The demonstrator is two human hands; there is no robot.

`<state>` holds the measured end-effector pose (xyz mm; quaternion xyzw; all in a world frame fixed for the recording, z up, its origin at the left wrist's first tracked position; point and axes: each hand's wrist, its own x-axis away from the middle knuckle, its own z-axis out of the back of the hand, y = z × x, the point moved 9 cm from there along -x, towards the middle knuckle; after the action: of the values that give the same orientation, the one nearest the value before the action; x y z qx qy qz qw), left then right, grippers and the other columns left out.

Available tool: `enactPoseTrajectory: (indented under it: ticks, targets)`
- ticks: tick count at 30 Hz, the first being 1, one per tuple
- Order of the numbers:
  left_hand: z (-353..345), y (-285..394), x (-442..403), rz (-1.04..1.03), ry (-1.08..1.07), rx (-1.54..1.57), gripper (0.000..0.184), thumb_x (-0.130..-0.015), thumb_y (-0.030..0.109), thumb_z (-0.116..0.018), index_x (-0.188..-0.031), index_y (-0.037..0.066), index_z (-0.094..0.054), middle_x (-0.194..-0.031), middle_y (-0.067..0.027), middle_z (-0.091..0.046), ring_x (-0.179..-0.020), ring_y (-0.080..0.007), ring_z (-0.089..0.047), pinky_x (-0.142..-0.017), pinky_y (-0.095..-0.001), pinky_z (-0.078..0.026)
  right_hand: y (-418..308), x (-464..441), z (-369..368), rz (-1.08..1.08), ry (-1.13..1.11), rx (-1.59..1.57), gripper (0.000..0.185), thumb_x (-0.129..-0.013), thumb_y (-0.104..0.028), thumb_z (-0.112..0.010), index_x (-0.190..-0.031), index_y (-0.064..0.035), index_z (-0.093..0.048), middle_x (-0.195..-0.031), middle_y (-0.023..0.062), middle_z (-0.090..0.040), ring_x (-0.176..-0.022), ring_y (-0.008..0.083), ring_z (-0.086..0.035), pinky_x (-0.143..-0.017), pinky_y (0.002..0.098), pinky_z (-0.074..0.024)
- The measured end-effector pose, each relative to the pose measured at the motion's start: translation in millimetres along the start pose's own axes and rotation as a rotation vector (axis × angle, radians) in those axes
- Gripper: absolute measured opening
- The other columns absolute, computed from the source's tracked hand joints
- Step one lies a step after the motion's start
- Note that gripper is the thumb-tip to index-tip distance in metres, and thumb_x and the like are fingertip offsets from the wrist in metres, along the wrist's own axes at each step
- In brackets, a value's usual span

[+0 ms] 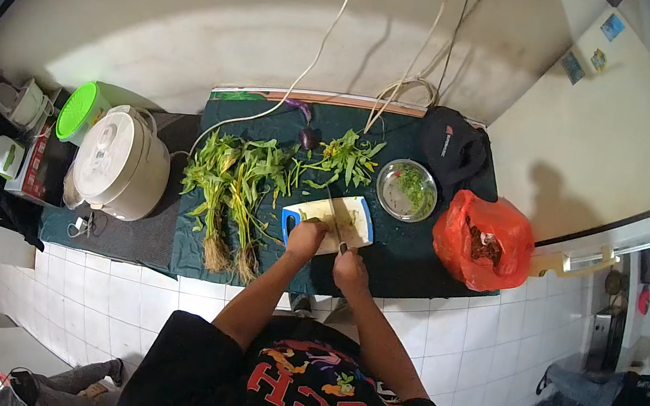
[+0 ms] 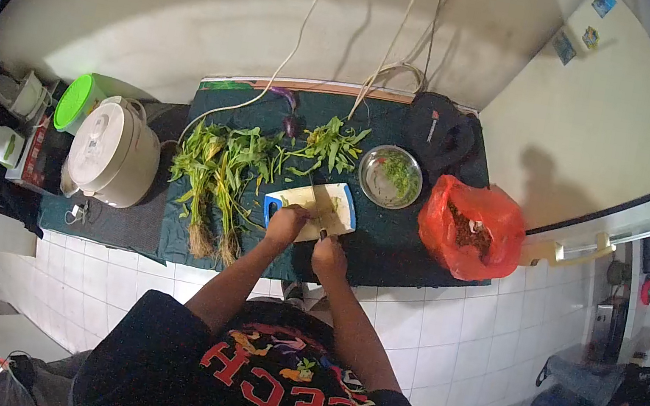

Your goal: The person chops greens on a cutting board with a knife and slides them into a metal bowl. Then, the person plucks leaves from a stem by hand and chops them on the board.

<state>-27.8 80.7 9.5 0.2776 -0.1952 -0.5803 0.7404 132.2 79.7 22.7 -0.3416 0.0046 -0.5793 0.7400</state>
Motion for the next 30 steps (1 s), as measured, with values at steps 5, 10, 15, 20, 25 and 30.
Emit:
enactPoseTrajectory:
  ticks: [5,10,15,20,25,30]
  targets:
    - [5,2,-2,0.063,-0.024,-0.003,0.016,-0.085,0.018,-0.062,-0.095,0.012,-0.073,-0.097,-0.0127,-0.067,-0.087,-0.0359,-0.067,-0.076,-0.0466,-0.055,15,1,-21,0.039,0.097,0.062,0.036,-0.097,-0.03,-0.052,-0.102,0.0061,-0.055,-0.092,0.0297,-0.067,-0.09,0.0447,-0.068,-0.079,0.051,-0.0547]
    - [4,2,0,0.038,-0.009,0.048,0.015,-0.085,0.017,-0.063,-0.095,0.01,-0.071,-0.097,-0.0127,-0.066,-0.087,-0.0366,-0.067,-0.076,-0.0467,-0.055,1,-4,-2,-0.019,0.048,0.05,0.033,-0.097,-0.027,-0.052,-0.104,0.0049,-0.054,-0.094,0.0284,-0.067,-0.092,0.0429,-0.068,-0.08,0.0503,-0.0548]
    - [3,1,-1,0.016,-0.012,0.05,0.014,-0.085,0.014,-0.063,-0.095,0.009,-0.071,-0.097,-0.013,-0.066,-0.088,-0.0375,-0.066,-0.076,-0.0475,-0.054,-3,3,-5,-0.027,0.064,0.096,0.027,-0.096,-0.023,-0.053,-0.104,0.003,-0.054,-0.095,0.0259,-0.068,-0.09,0.0408,-0.069,-0.078,0.0478,-0.0562]
    - [6,10,5,0.001,-0.013,-0.034,0.015,-0.086,0.013,-0.059,-0.094,0.007,-0.07,-0.099,-0.0127,-0.065,-0.093,-0.0363,-0.065,-0.08,-0.0466,-0.054,-12,8,3,0.106,0.06,0.009,0.036,-0.098,-0.026,-0.048,-0.11,0.0071,-0.053,-0.1,0.0318,-0.066,-0.094,0.0424,-0.068,-0.082,0.05,-0.0539]
    - [7,14,6,-0.062,-0.029,-0.034,0.015,-0.085,0.011,-0.057,-0.091,0.006,-0.069,-0.099,-0.0125,-0.064,-0.095,-0.0351,-0.064,-0.083,-0.0452,-0.054,-4,8,-4,-0.069,-0.01,-0.006,0.037,-0.099,-0.026,-0.048,-0.112,0.0083,-0.052,-0.097,0.0304,-0.066,-0.094,0.0432,-0.067,-0.083,0.0505,-0.0535]
    - [-3,7,11,-0.18,-0.02,-0.047,0.018,-0.082,0.009,-0.057,-0.093,0.006,-0.071,-0.102,-0.0132,-0.064,-0.096,-0.0349,-0.064,-0.084,-0.0433,-0.054,3,7,-13,0.044,0.105,0.003,0.038,-0.098,-0.027,-0.05,-0.11,0.0085,-0.052,-0.092,0.0283,-0.067,-0.092,0.044,-0.067,-0.081,0.0499,-0.0541]
